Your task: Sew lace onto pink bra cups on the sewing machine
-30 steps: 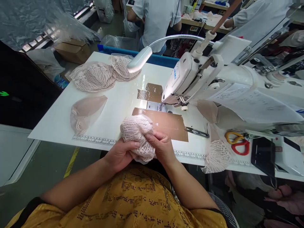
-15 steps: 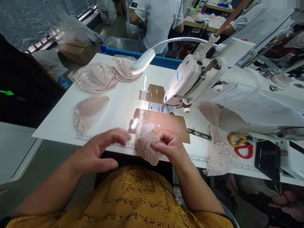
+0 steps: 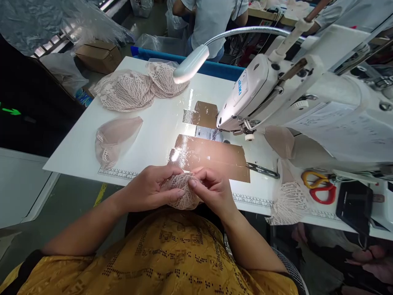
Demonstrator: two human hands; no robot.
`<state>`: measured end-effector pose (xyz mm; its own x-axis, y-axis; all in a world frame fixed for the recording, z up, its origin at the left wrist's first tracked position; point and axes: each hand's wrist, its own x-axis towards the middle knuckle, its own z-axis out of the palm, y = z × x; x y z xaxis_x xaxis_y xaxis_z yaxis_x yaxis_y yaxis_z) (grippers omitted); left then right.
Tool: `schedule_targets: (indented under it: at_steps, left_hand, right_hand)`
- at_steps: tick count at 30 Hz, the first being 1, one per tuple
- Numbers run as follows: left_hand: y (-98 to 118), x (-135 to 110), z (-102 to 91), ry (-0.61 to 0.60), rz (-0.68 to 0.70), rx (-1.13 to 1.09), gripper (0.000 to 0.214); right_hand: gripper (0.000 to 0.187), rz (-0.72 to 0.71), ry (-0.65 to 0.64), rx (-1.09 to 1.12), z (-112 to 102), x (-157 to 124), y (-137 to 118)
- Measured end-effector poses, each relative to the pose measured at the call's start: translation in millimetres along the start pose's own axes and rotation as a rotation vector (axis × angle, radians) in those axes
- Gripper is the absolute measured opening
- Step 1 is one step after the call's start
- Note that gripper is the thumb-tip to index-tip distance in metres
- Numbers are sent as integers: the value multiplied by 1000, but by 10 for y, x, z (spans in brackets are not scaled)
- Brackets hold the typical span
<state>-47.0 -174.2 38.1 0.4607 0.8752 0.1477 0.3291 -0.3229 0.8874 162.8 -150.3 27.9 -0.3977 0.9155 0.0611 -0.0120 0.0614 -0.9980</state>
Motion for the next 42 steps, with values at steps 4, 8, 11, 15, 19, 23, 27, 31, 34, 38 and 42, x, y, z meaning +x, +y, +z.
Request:
schedule_targets:
  at_steps: [4, 8, 11, 15, 19, 23, 27, 31, 34, 38, 42]
  left_hand:
    - [32, 54, -3, 20, -2, 23, 23]
    - [42, 120, 21, -5, -70, -16, 15]
    - [29, 166, 45, -26, -149, -144, 17]
    - [14, 213, 64, -12, -237, -358, 19]
    - [14, 268, 82, -16, -253, -379, 20]
    - [5, 327, 114, -33, -231, -283, 22]
    - [16, 350, 114, -75, -233, -296, 25]
    - [46, 368, 89, -166, -178, -405, 23]
    - [43, 396, 78, -200, -176, -469, 27]
    - [11, 422, 74, -193, -207, -545, 35]
    - [-19, 426, 138, -157, -259, -666, 38]
  right_hand:
    - [14, 40, -11, -4, 12, 13, 8]
    - [17, 86, -19, -25, 6, 7, 16]
    - [17, 115, -36, -52, -47, 14, 33]
    - [16, 132, -25, 24, -189, 63, 36]
    - [21, 76, -105, 23, -265, 129, -1]
    - [18, 46, -149, -156, -241, 173, -44]
    - [24, 37, -172, -209, -242, 179, -102]
    - [26, 74, -208, -134, -270, 163, -171]
    - [29, 127, -210, -42, -286, 163, -202]
    - [34, 216, -216, 72, -305, 180, -207]
    - [37, 280, -214, 132, -312, 196, -150]
